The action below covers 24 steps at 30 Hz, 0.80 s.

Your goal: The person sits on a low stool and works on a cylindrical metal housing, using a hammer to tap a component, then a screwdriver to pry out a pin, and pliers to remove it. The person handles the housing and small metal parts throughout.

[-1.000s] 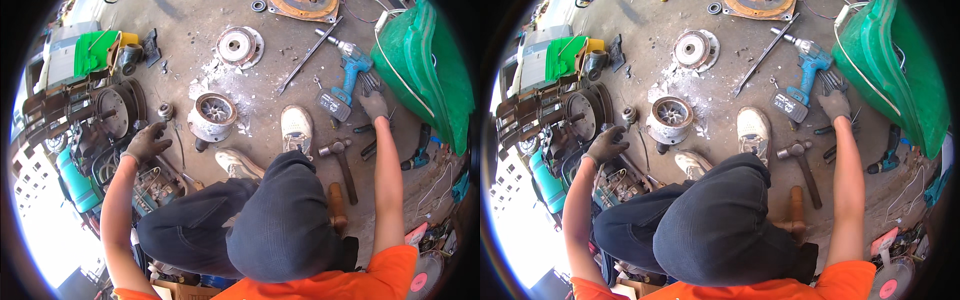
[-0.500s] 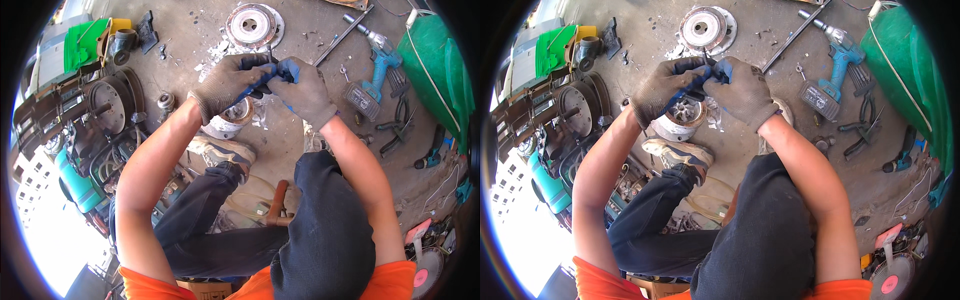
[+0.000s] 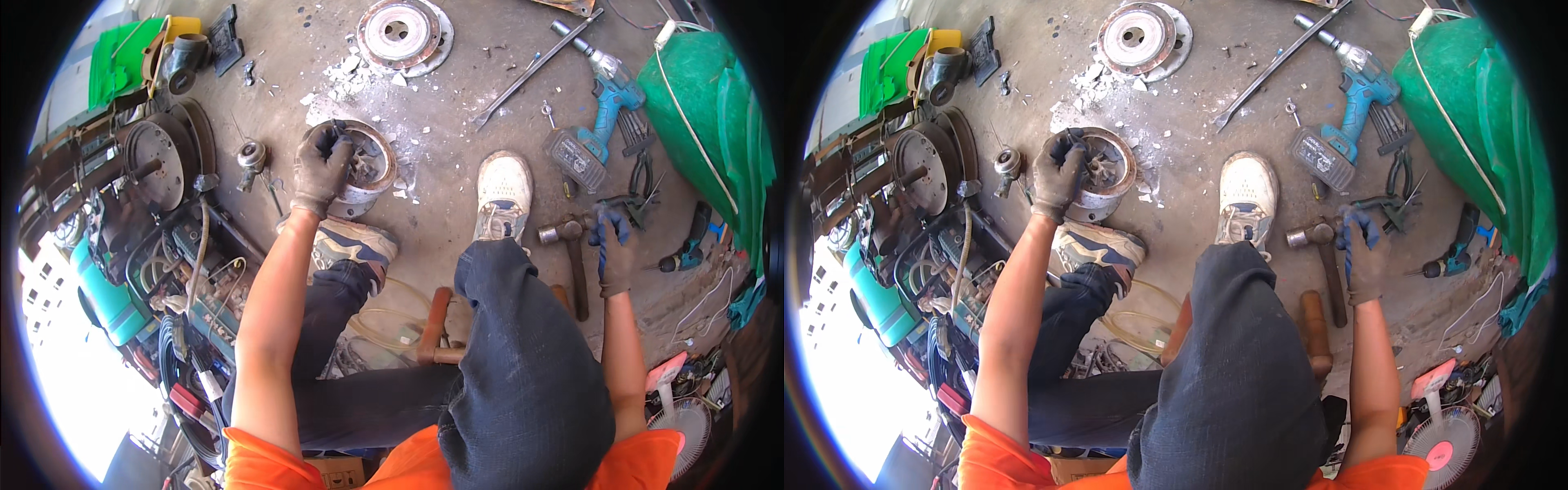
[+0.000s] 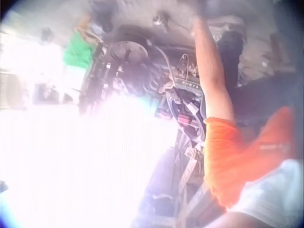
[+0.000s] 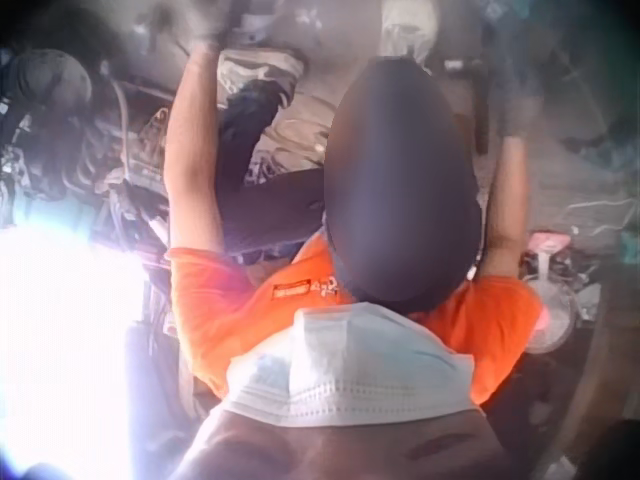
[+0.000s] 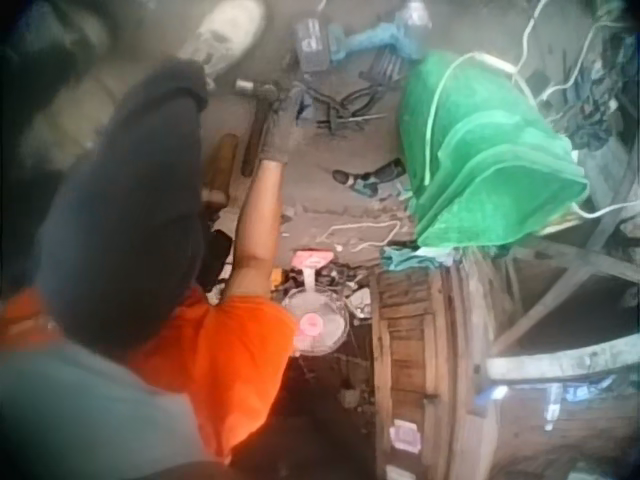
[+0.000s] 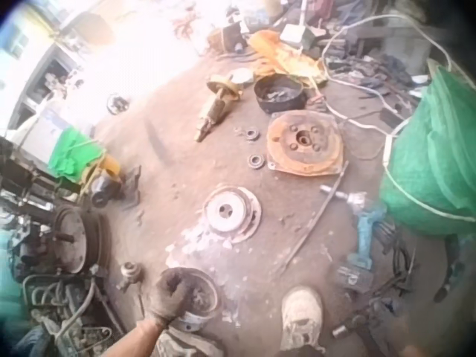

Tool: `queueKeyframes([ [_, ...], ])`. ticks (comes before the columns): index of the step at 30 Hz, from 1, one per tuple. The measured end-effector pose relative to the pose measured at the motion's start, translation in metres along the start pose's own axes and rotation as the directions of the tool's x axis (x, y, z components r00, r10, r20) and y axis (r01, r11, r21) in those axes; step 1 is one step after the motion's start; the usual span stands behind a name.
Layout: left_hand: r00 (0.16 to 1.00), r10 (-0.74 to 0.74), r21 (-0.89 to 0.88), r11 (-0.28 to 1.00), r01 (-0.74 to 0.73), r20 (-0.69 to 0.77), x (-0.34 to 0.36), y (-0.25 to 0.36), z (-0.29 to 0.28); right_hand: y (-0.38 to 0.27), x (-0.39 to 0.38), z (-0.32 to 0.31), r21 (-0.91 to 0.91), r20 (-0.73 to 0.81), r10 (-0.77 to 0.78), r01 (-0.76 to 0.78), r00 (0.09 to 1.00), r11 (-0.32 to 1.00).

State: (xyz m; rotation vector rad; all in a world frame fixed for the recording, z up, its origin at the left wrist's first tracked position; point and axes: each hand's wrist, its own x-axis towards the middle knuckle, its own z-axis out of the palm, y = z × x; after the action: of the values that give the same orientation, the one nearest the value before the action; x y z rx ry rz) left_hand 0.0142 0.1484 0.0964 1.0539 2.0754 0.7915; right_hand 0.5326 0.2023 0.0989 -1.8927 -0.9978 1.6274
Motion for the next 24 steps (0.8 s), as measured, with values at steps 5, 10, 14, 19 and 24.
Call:
queueKeyframes([
  [5,0.986,-0.083,0.181,0.977,0.109,-0.144,0.007,0.024,0.013,0.107,-0.011,-0.060,-0.052,-0.101,0.282,-0.288,0.954,0.956],
  [10,0.896,-0.286,0.172,0.918,0.358,-0.339,0.013,0.020,0.004,0.090,-0.016,-0.039,-0.500,0.014,0.195,-0.162,0.981,0.851],
  [14,0.809,-0.354,0.176,0.861,0.478,-0.469,0.009,0.026,0.005,0.107,-0.015,-0.028,-0.577,-0.018,0.099,-0.091,0.995,0.811],
  [19,0.783,-0.408,0.039,0.876,0.481,-0.470,-0.008,0.020,-0.006,0.113,-0.011,-0.026,-0.731,0.011,0.093,-0.055,0.996,0.680],
  [24,0.875,-0.324,0.065,0.927,0.370,-0.359,0.002,0.024,0.000,0.112,-0.010,-0.025,-0.840,-0.041,0.112,-0.095,0.993,0.535],
])
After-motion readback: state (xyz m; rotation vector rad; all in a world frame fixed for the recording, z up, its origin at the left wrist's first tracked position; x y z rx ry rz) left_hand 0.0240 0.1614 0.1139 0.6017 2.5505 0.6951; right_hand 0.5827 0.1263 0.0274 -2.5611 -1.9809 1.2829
